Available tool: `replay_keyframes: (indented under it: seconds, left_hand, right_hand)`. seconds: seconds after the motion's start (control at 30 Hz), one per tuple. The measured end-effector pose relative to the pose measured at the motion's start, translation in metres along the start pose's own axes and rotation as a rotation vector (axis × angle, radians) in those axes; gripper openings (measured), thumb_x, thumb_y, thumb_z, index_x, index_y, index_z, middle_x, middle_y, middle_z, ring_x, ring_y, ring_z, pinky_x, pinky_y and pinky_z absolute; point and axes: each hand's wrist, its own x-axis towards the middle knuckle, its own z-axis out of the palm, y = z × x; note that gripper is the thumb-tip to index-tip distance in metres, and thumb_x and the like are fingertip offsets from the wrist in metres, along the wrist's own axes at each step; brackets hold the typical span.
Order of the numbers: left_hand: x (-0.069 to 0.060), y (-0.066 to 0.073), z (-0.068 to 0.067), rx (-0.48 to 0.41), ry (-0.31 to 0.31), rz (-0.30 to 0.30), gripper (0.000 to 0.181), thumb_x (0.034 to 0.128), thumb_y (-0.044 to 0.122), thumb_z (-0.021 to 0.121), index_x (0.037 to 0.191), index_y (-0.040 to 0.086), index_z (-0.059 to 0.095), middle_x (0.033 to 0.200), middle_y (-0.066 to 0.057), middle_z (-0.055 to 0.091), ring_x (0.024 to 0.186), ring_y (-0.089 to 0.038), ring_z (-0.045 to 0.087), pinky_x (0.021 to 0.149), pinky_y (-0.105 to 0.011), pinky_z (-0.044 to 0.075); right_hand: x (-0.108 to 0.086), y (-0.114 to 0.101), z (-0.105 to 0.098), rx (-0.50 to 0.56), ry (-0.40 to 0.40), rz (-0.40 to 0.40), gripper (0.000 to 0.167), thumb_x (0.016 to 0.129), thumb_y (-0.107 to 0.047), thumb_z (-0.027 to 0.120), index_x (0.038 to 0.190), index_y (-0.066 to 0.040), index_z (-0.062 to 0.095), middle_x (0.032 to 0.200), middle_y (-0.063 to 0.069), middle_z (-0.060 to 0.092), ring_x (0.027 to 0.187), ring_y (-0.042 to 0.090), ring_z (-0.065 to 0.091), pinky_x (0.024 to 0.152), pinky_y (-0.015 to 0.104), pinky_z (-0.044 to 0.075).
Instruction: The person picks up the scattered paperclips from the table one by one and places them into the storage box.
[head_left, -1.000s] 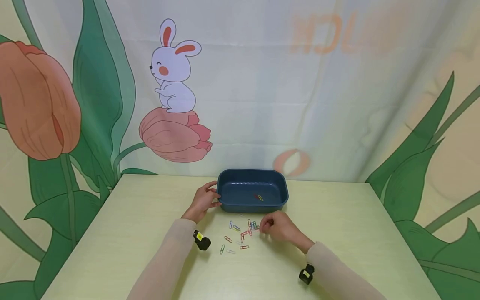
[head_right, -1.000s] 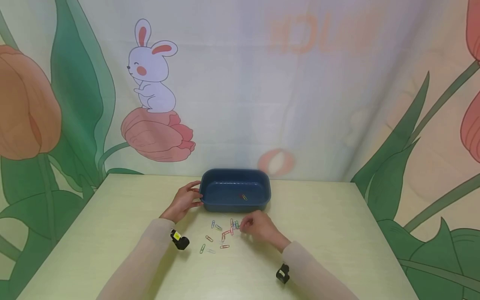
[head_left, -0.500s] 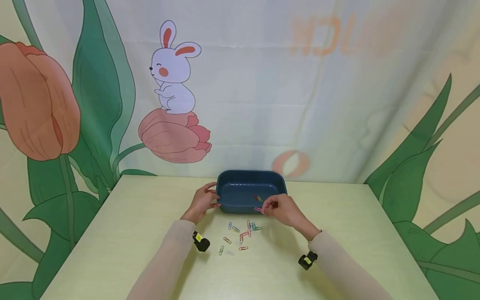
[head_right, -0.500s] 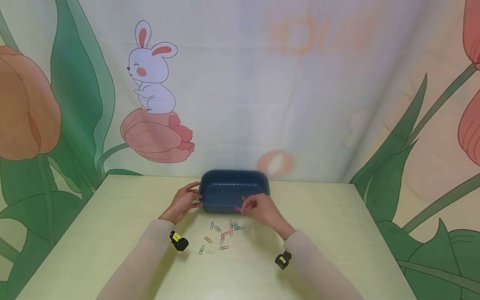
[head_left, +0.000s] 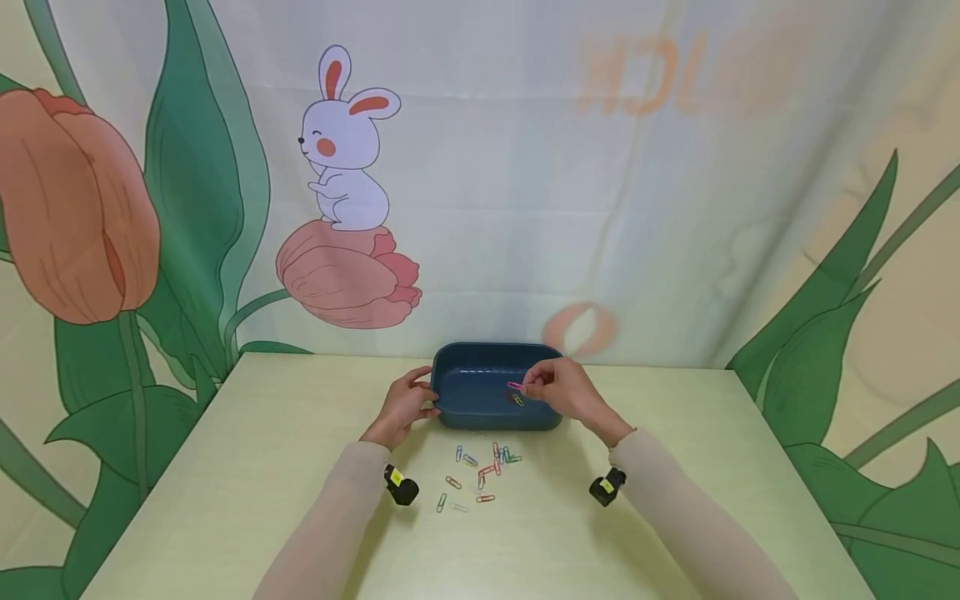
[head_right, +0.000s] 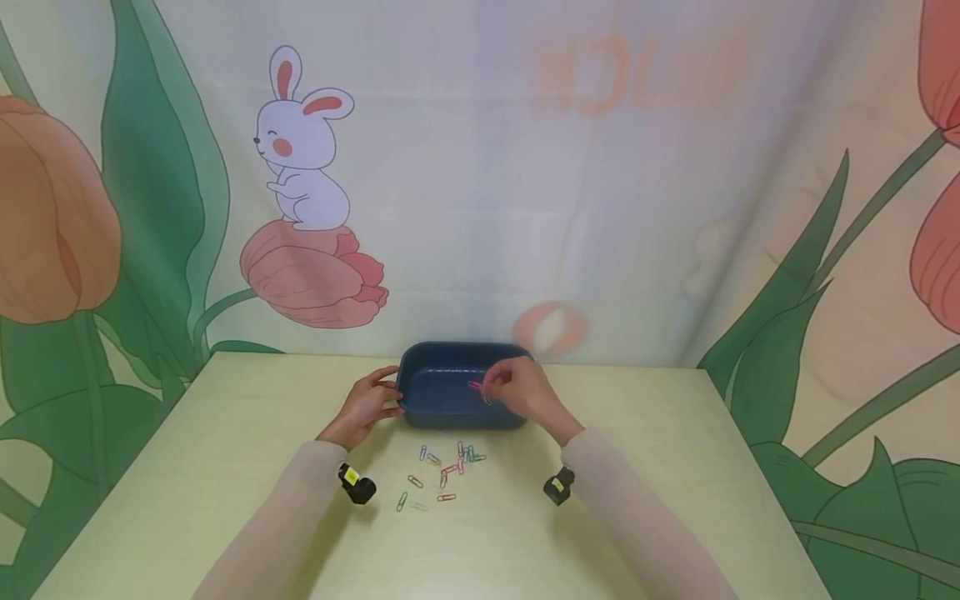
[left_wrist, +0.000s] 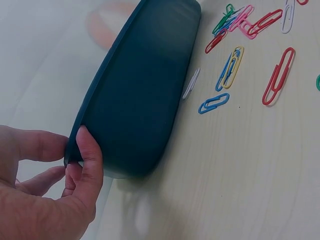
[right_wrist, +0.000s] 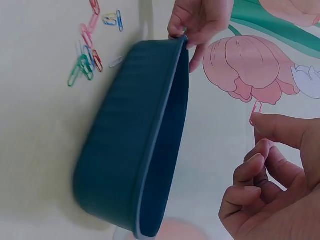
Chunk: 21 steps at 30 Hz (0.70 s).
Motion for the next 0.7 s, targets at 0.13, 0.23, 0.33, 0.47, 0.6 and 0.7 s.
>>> replay_keyframes:
  seconds: [0.13, 0.23, 0.33, 0.47, 0.6, 0.7]
  left_hand:
    - [-0.001, 0.001, 0.000, -0.002, 0.001, -0.005, 0.060, 0.0910, -0.002, 0.051, 0.148, 0.013, 0.042, 0.119, -0.016, 0.046, 0.084, -0.020, 0.057, 0.076, -0.031, 0.059]
    - [-0.001, 0.001, 0.001, -0.005, 0.002, -0.008, 0.059, 0.0908, -0.002, 0.052, 0.147, 0.014, 0.043, 0.119, -0.015, 0.047, 0.084, -0.020, 0.057, 0.075, -0.030, 0.059]
    - [-0.001, 0.001, 0.001, -0.005, 0.003, -0.011, 0.059, 0.0908, -0.002, 0.052, 0.147, 0.013, 0.043, 0.119, -0.016, 0.048, 0.084, -0.021, 0.058, 0.072, -0.028, 0.059]
    - [-0.001, 0.000, 0.002, -0.007, 0.005, -0.015, 0.060, 0.0903, -0.002, 0.053, 0.147, 0.013, 0.043, 0.121, -0.018, 0.048, 0.083, -0.021, 0.059, 0.071, -0.028, 0.058]
    - [0.000, 0.000, 0.002, -0.004, 0.004, -0.010, 0.060, 0.0902, -0.002, 0.052, 0.148, 0.013, 0.042, 0.121, -0.018, 0.049, 0.083, -0.021, 0.059, 0.072, -0.029, 0.059]
    - [0.000, 0.000, 0.001, -0.002, 0.004, -0.007, 0.060, 0.0904, -0.002, 0.052, 0.148, 0.013, 0.042, 0.123, -0.019, 0.049, 0.085, -0.022, 0.059, 0.070, -0.027, 0.058]
  right_hand:
    - [0.012, -0.002, -0.001, 0.008, 0.008, 0.014, 0.008, 0.091, -0.022, 0.070, 0.084, -0.017, 0.071, 0.079, 0.002, 0.064, 0.071, 0.019, 0.056, 0.067, 0.030, 0.047]
    - [0.021, -0.003, -0.001, 0.004, 0.021, 0.028, 0.008, 0.091, -0.023, 0.070, 0.084, -0.018, 0.071, 0.079, 0.003, 0.065, 0.072, 0.019, 0.056, 0.067, 0.030, 0.046]
    - [0.029, -0.004, 0.000, 0.005, 0.029, 0.060, 0.009, 0.091, -0.024, 0.070, 0.084, -0.017, 0.071, 0.080, 0.004, 0.065, 0.073, 0.020, 0.055, 0.067, 0.031, 0.045]
    - [0.039, 0.000, 0.003, 0.022, 0.030, 0.088, 0.010, 0.091, -0.025, 0.069, 0.085, -0.017, 0.071, 0.084, 0.005, 0.067, 0.075, 0.021, 0.055, 0.069, 0.032, 0.044]
    - [0.049, 0.007, 0.008, 0.031, 0.045, 0.089, 0.010, 0.091, -0.025, 0.069, 0.086, -0.017, 0.071, 0.087, 0.005, 0.068, 0.078, 0.021, 0.057, 0.070, 0.034, 0.046]
    - [0.057, 0.012, 0.012, 0.040, 0.054, 0.104, 0.010, 0.091, -0.025, 0.069, 0.085, -0.017, 0.071, 0.092, 0.003, 0.069, 0.084, 0.022, 0.060, 0.075, 0.036, 0.048]
